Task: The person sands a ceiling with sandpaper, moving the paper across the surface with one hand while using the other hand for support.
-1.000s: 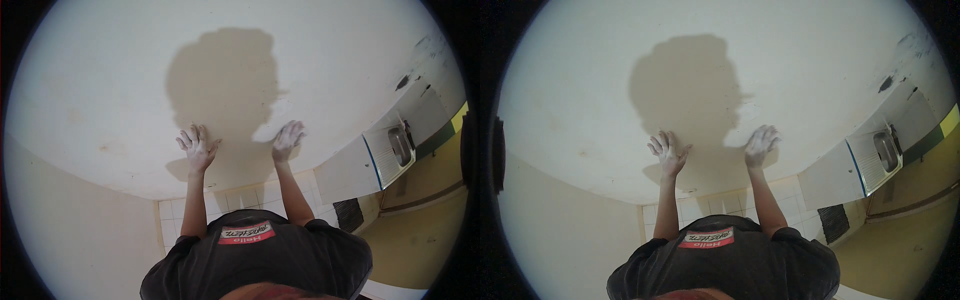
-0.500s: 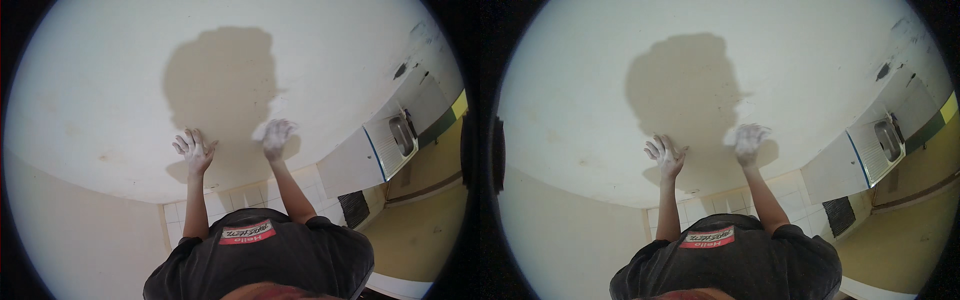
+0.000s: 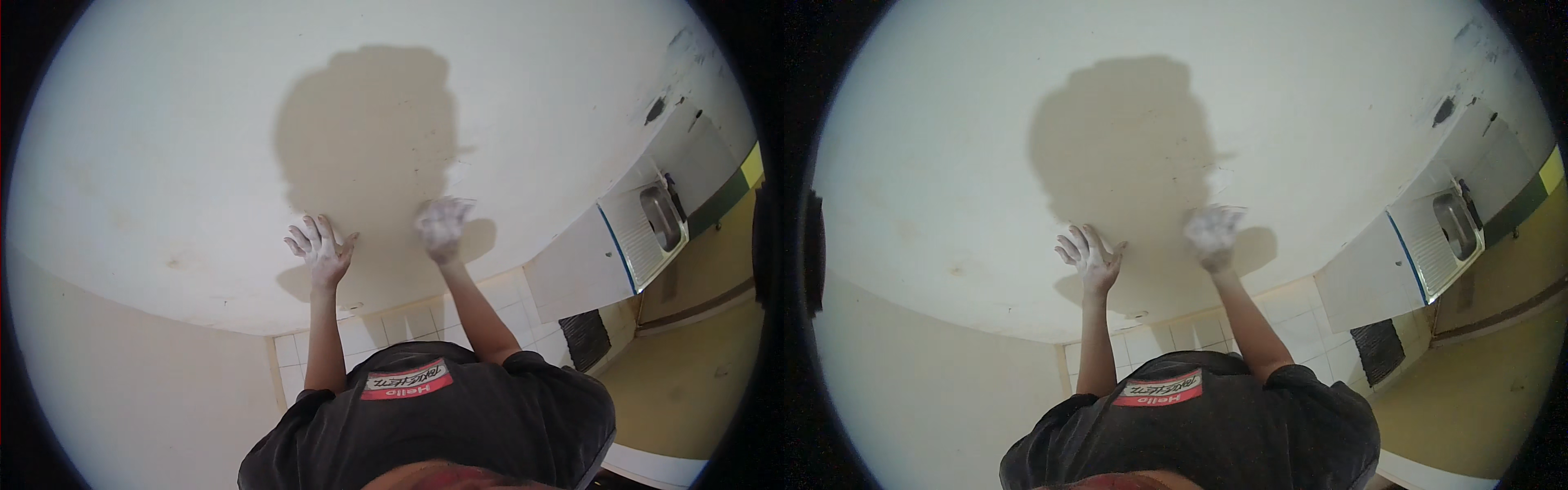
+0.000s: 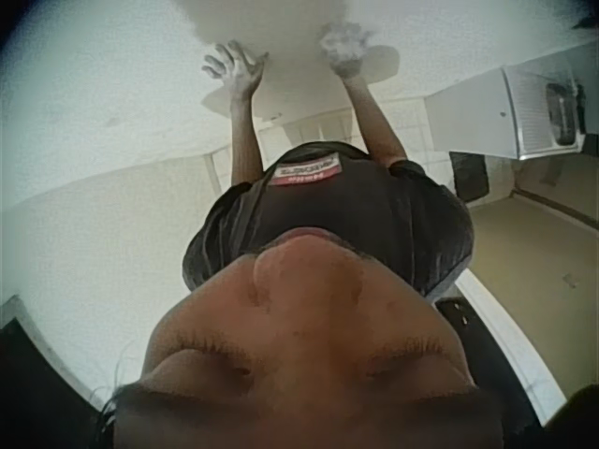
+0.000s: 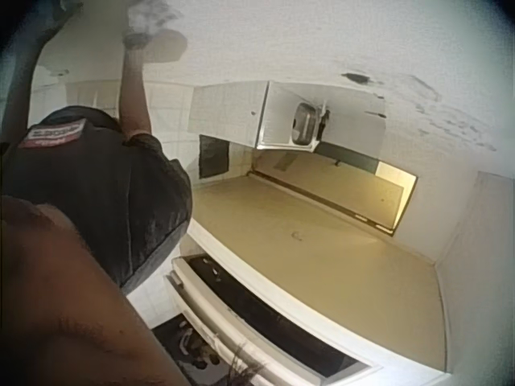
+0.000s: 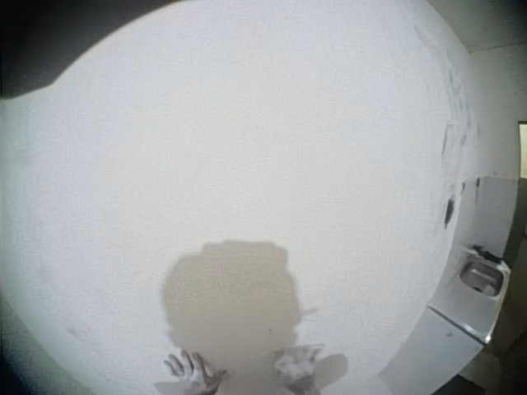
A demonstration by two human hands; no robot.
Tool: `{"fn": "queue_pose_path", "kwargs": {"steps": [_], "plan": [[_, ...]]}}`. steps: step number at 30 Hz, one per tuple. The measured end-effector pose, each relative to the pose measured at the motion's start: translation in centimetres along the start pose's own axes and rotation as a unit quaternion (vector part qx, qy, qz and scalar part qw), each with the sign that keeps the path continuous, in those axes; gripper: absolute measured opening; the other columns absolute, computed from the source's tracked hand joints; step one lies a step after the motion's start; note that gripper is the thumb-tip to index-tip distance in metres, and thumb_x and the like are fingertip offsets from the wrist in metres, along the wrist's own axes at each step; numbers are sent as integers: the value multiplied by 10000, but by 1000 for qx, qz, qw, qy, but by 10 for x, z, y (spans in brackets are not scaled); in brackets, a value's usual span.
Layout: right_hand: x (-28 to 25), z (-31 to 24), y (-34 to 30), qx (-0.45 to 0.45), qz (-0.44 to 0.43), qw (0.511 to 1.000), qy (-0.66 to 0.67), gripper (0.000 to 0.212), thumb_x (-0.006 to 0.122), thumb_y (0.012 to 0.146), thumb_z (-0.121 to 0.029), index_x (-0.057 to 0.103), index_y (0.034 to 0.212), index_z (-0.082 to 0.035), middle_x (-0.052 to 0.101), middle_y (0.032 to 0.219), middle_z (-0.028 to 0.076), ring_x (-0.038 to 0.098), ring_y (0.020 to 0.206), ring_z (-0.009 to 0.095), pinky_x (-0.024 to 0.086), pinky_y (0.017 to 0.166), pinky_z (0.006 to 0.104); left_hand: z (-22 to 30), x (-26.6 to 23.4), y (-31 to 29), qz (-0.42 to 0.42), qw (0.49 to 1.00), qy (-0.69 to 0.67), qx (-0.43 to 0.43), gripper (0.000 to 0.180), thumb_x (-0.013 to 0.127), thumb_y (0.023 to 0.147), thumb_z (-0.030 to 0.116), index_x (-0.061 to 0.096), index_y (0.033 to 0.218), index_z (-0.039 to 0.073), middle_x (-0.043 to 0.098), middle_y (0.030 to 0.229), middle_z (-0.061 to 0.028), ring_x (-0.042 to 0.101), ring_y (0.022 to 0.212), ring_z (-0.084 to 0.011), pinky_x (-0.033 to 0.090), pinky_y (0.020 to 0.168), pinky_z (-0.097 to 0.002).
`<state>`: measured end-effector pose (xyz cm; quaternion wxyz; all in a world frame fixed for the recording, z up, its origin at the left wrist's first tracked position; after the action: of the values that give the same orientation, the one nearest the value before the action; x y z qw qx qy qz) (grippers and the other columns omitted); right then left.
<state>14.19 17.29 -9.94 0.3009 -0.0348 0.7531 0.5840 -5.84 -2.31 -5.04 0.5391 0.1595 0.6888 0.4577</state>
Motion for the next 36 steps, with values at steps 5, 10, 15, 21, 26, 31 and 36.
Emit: {"fn": "queue_pose_path", "kwargs": {"steps": [5, 10, 15, 21, 26, 31, 36], "plan": [[-17, -6, 32, 209, 139, 967, 53, 576, 564, 824, -83, 484, 1385, 24, 361, 1506, 251, 158, 1456, 470, 41, 1169, 608, 0, 0, -2, -2, 999, -21, -27, 902, 676, 826, 573, 373, 1453, 0, 168, 1576, -248, -54, 1450, -507, -7, 1096, -701], [14, -78, 29, 20, 29, 993, 109, 597, 599, 879, -248, 445, 1446, -145, 400, 1492, 189, 275, 1416, 451, 143, 1150, 624, 4, 1, 0, -13, 999, -31, -38, 880, 666, 834, 574, 390, 1446, 4, 190, 1563, -262, -50, 1446, -517, 0, 1093, -705], [13, -33, 30, 101, -126, 948, 273, 522, 540, 914, -229, 468, 1420, -131, 293, 1568, 146, 157, 1466, 424, 20, 1181, 576, 0, 0, -1, -23, 999, -18, -25, 970, 658, 837, 572, 267, 1486, -35, 86, 1577, -299, -72, 1423, -557, -38, 1094, -698], [-23, -16, 66, 151, 118, 980, 49, 555, 516, 908, -200, 436, 1439, -61, 199, 1592, 208, 86, 1479, 431, -1, 1166, 602, -2, -2, -2, -3, 1000, 1, -5, 967, 659, 840, 569, 274, 1479, -46, 91, 1577, -295, -67, 1429, -546, -35, 1096, -695], [6, -73, 65, 46, 69, 994, 68, 540, 511, 918, -228, 468, 1423, -40, 210, 1590, 202, 78, 1473, 456, 4, 1156, 621, 7, -1, 5, -5, 1000, -6, -9, 955, 647, 846, 573, 289, 1472, -54, 120, 1568, -306, -62, 1429, -549, -33, 1095, -695], [-7, -41, 63, -129, 121, 982, 64, 520, 519, 923, -228, 484, 1412, -56, 203, 1596, 184, 76, 1486, 414, 29, 1154, 628, 2, -2, 1, -9, 1000, -2, -14, 948, 635, 851, 576, 290, 1473, -51, 111, 1572, -303, -79, 1430, -545, -33, 1095, -694], [-39, -3, 86, 196, 210, 956, 54, 566, 469, 938, -173, 382, 1485, -54, 179, 1603, 191, 85, 1486, 408, 22, 1165, 600, 5, -3, 2, 18, 1000, -14, -22, 896, 648, 842, 585, 349, 1478, 30, 130, 1602, -203, -72, 1464, -470, -21, 1124, -662]]}}
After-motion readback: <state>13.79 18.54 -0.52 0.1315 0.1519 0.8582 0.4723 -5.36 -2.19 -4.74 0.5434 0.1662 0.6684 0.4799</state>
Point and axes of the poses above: each hand's wrist, its own y-axis towards the middle knuckle, its own x-axis out of the palm, z = x × y, the point moved 3 cm from there along y, towards the middle knuckle
